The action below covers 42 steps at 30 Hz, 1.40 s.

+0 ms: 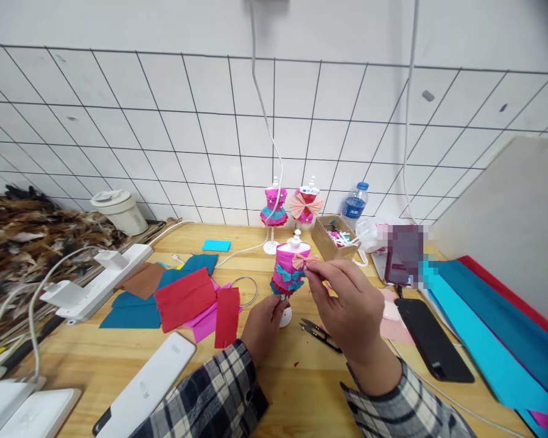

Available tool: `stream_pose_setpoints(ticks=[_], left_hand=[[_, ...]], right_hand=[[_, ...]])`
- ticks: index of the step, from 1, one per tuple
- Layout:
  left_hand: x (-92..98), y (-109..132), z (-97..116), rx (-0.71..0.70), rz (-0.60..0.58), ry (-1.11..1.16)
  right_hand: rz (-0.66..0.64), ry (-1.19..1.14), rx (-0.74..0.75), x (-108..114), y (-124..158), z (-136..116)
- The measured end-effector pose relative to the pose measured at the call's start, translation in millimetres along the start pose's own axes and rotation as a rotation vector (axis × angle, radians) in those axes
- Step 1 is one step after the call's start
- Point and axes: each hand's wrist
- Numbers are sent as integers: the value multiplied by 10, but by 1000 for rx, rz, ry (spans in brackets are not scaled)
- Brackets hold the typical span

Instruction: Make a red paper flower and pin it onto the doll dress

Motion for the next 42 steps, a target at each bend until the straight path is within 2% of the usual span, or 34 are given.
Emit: stream_pose_setpoints(ticks=[18,30,42], left_hand=[[-25,6,-19,-26,-51,-17],[-12,2,-10,-75,-68,-9],[-35,-21,-51,-56,-54,-70]], right_hand=[[-1,89,45,9,-48,14],[-49,-2,30,44,-93,21],[-65,19,53,118,10,54]])
Point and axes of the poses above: each hand's wrist, its own y-axis away from the middle knuckle, its own x-axis out of the back of the hand, z = x × y, and after that the axes turned 7 degrees about z, right-handed
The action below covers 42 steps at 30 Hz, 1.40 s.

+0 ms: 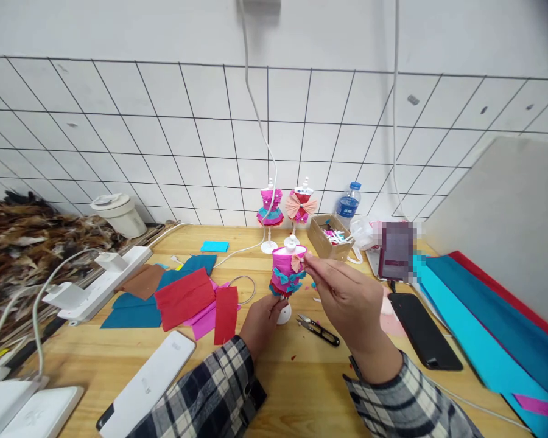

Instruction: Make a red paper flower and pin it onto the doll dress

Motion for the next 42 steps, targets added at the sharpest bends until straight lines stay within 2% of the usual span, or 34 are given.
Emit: stream_pose_setpoints(ticks=[4,6,7,8,9,12,14,16,19,23,26,28,30,32,36,42], left_hand=[[1,4,-17,10,4,2],[3,9,-30,13,4,3],[4,11,-39,13,2,6],[3,11,-48,11,1,11],[3,11,-56,10,-1,15],[3,-5,-69,19,4,12],[8,-22,-61,25,7,7],[16,-35,-43,20,11,13],[22,-39,-19,15,19,2],[8,-39,-23,30,13,-19],[-3,-46,-37,30,6,-44],[-3,-53,-36,30,-2,-52],[0,-59,-26,30,-11,-52],[1,-63,-14,25,-14,-50],[-2,-64,4,18,-13,-46],[1,-57,11,11,-17,-51]], right_hand=[[90,21,-47,98,-1,39],[127,92,-150,181,9,226],[99,166,-235,221,22,373],[44,249,-326,257,43,547],[-67,322,-398,286,73,735],[-481,445,-504,317,198,1247],[-659,443,-487,275,283,1443],[-796,415,-374,180,343,1513],[-886,407,-267,-16,356,1507],[-927,380,-252,-182,245,1475],[-885,336,-239,-146,217,1355],[-818,164,-199,-72,311,1187],[-873,-68,-157,-6,495,982],[-921,-140,-110,15,712,793],[-876,-71,-70,-111,973,569],[-940,13,49,-364,958,511]])
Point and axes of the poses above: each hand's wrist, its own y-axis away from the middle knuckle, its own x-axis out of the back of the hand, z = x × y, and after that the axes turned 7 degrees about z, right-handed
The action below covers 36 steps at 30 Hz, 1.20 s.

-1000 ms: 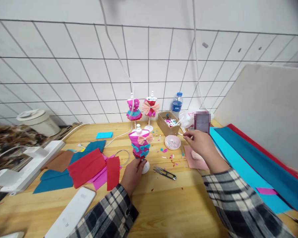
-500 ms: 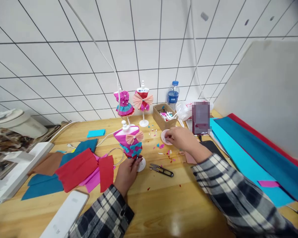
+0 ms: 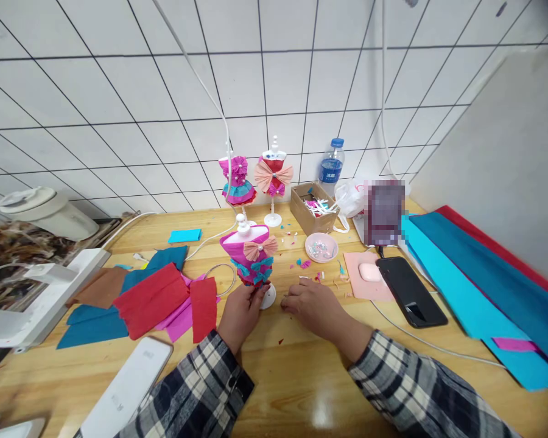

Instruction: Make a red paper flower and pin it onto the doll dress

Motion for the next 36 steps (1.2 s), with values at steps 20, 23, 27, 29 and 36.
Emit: stream_pose_setpoints(ticks=[20,23,27,29,36], left_hand=[[25,124,74,58,-32,140],[25,143,89,64,-56,195],[10,149,83,51,-60,216],[1,148,77,46,-60,219],[0,143,80,48,-66,200]], right_hand=[[909,-985,-418,915,-149,-441],[963,-751,-348,890,-245,-463],[1052,-483,-328,815,-341,-446],[1071,-447,-326,772,-380,-434],[1101,-461,-322,697,-464,-406]])
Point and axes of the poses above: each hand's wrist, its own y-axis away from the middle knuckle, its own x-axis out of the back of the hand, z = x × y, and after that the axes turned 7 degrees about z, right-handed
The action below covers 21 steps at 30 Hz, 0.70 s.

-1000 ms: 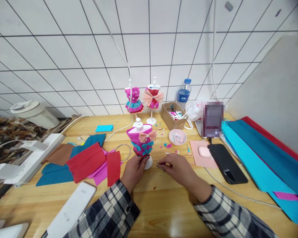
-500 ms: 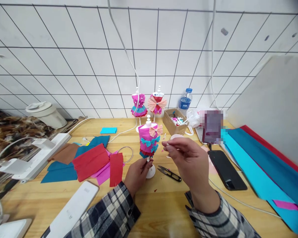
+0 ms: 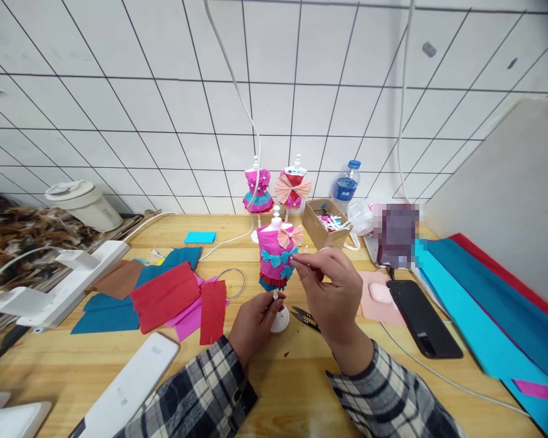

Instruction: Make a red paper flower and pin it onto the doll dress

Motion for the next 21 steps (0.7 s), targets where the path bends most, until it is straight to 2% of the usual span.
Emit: stream_pose_setpoints(ticks=[21], left_hand=[[0,5,-44,-51,3,-80]], right_hand=[[7,-42,36,-34,-9,42]])
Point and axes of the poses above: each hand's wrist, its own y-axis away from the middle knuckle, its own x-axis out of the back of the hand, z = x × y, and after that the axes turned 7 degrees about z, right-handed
